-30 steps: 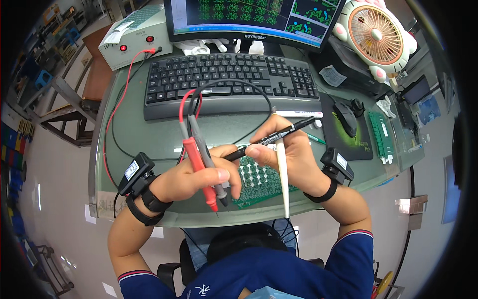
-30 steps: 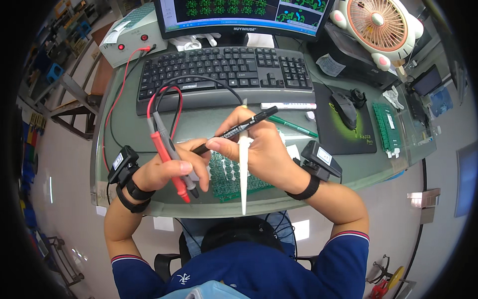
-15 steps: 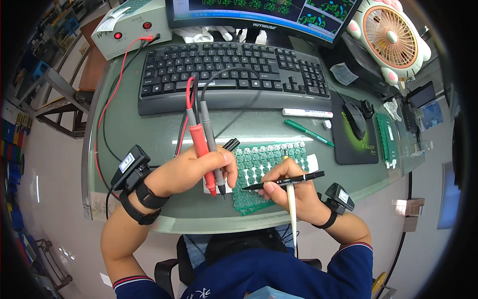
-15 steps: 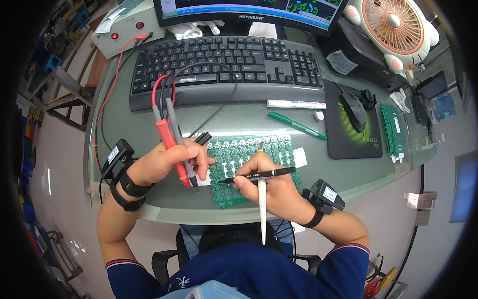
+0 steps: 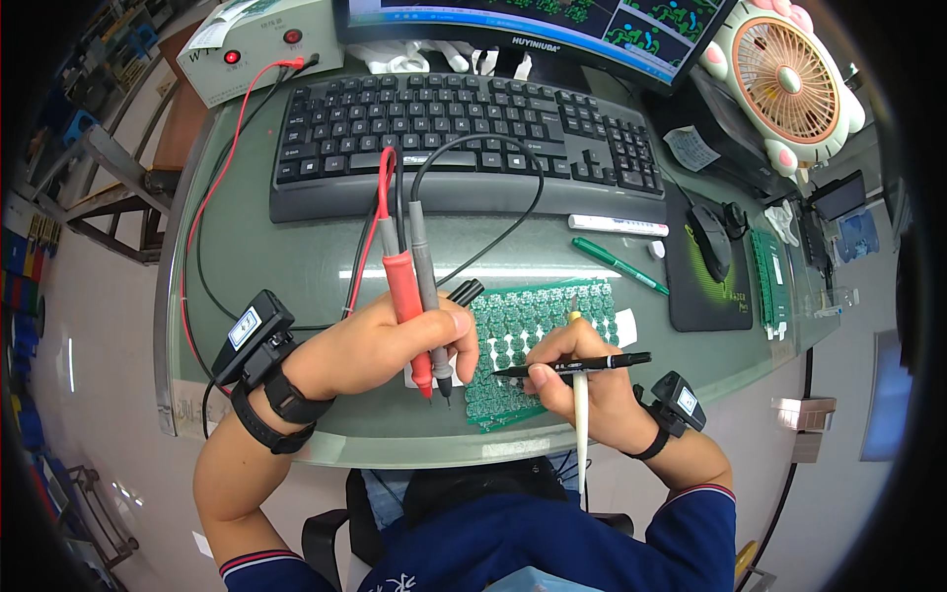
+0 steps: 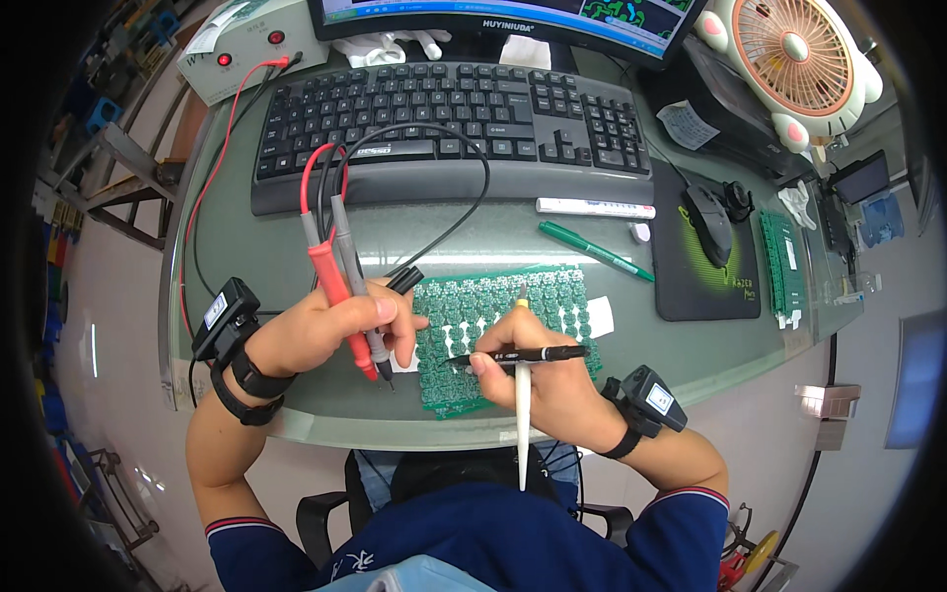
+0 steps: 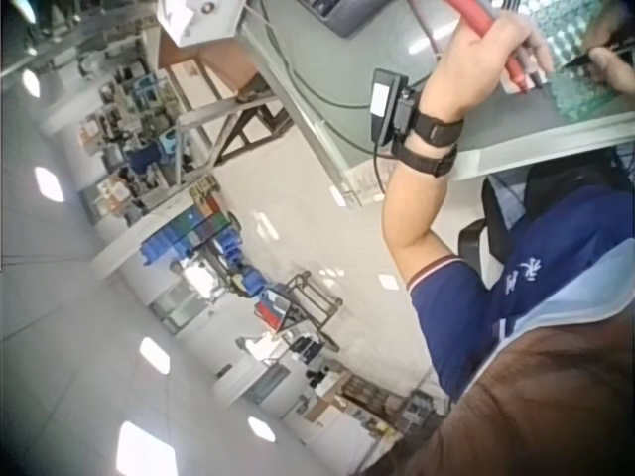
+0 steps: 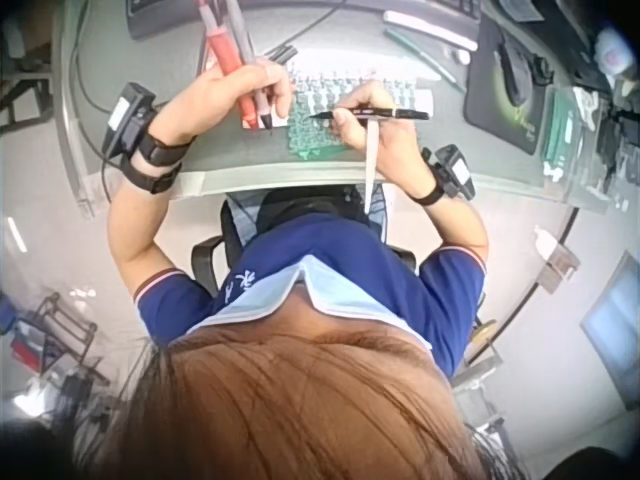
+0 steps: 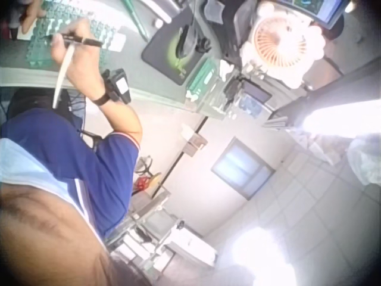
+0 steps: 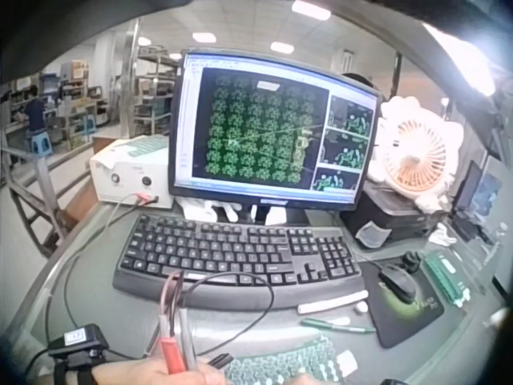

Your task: Testing a printed circuit board using a probe and monitoring test patterns on a screen.

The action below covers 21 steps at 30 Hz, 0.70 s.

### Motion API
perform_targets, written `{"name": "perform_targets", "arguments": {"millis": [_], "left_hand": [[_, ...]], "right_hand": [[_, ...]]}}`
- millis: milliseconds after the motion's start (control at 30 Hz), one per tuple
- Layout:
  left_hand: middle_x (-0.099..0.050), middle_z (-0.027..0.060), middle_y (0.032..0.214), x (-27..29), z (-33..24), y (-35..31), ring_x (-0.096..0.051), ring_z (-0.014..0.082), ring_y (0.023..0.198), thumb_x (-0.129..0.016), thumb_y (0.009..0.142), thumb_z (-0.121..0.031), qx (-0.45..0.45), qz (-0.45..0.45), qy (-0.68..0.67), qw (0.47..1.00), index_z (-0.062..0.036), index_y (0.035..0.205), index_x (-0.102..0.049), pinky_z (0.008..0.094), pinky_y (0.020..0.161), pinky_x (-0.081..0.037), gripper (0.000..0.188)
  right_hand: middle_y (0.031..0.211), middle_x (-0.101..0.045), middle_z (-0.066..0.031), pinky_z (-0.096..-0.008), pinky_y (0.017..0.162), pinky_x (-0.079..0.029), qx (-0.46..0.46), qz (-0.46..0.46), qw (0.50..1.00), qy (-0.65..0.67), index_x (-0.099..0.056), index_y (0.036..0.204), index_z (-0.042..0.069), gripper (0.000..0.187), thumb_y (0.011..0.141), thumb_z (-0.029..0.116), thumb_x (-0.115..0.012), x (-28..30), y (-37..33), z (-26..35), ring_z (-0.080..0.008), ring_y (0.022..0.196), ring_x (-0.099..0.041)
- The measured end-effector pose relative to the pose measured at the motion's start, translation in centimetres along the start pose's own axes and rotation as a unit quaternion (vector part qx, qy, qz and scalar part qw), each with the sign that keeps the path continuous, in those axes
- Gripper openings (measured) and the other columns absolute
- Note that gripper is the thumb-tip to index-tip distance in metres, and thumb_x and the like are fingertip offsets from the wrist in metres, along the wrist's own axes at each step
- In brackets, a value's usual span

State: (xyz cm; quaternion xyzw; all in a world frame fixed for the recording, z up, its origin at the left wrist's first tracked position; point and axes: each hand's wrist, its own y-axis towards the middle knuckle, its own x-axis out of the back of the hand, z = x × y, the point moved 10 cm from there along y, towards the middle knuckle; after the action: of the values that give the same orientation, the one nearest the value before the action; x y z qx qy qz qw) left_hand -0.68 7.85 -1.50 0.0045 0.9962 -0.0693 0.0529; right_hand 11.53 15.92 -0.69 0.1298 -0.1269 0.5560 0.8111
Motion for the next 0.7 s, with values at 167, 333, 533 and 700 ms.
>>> {"name": "perform_targets", "arguments": {"millis": [167, 333, 533, 700], "left_hand": [[-0.064, 0.0043, 0.079, -0.1, 0.4, 0.0, -0.053, 0.0126, 0.070, -0.040, 0.096, -0.027, 0.018, 0.002, -0.009, 1.000, -0.0009, 0.080, -0.065, 0.0277, 0.065, -0.046, 0.040], [-0.065, 0.0045, 0.080, 0.0, 0.1, 0.0, -0.054, 0.0119, 0.069, -0.042, 0.096, -0.027, -0.001, -0.009, 0.001, 1.000, -0.0006, 0.079, -0.065, 0.0268, 0.061, -0.046, 0.039], [-0.065, 0.0044, 0.080, -0.1, 0.2, -0.1, -0.054, 0.0121, 0.073, -0.041, 0.096, -0.026, 0.016, -0.011, -0.002, 1.000, -0.0013, 0.080, -0.065, 0.0278, 0.066, -0.046, 0.038], [-0.065, 0.0053, 0.080, -0.1, 0.0, 0.1, -0.055, 0.0136, 0.073, -0.039, 0.097, -0.028, -0.011, -0.003, 0.003, 1.000, -0.0012, 0.080, -0.066, 0.0284, 0.072, -0.046, 0.041]], "right_hand": [[0.078, -0.061, -0.0068, -0.0274, 0.059, -0.047, 0.017, 0.000, 1.000, -0.010, -0.057, 0.091, 0.003, 0.017, 0.087, 0.010, -0.071, -0.1, 0.1, 0.3, -0.0134, 0.066, -0.058], [0.078, -0.062, -0.0067, -0.0278, 0.060, -0.047, 0.015, 0.009, 1.000, -0.016, -0.057, 0.090, 0.003, 0.017, 0.087, 0.011, -0.071, -0.2, 0.2, 0.6, -0.0138, 0.066, -0.059], [0.078, -0.061, -0.0074, -0.0286, 0.060, -0.048, -0.001, -0.003, 1.000, 0.004, -0.057, 0.090, 0.003, 0.017, 0.087, 0.011, -0.071, 0.0, 0.1, 0.2, -0.0156, 0.067, -0.060], [0.080, -0.063, -0.0060, -0.0291, 0.061, -0.048, -0.016, -0.018, 0.996, 0.085, -0.057, 0.094, 0.003, 0.015, 0.092, 0.015, -0.066, 1.4, 0.0, -0.4, -0.0125, 0.072, -0.061]]}}
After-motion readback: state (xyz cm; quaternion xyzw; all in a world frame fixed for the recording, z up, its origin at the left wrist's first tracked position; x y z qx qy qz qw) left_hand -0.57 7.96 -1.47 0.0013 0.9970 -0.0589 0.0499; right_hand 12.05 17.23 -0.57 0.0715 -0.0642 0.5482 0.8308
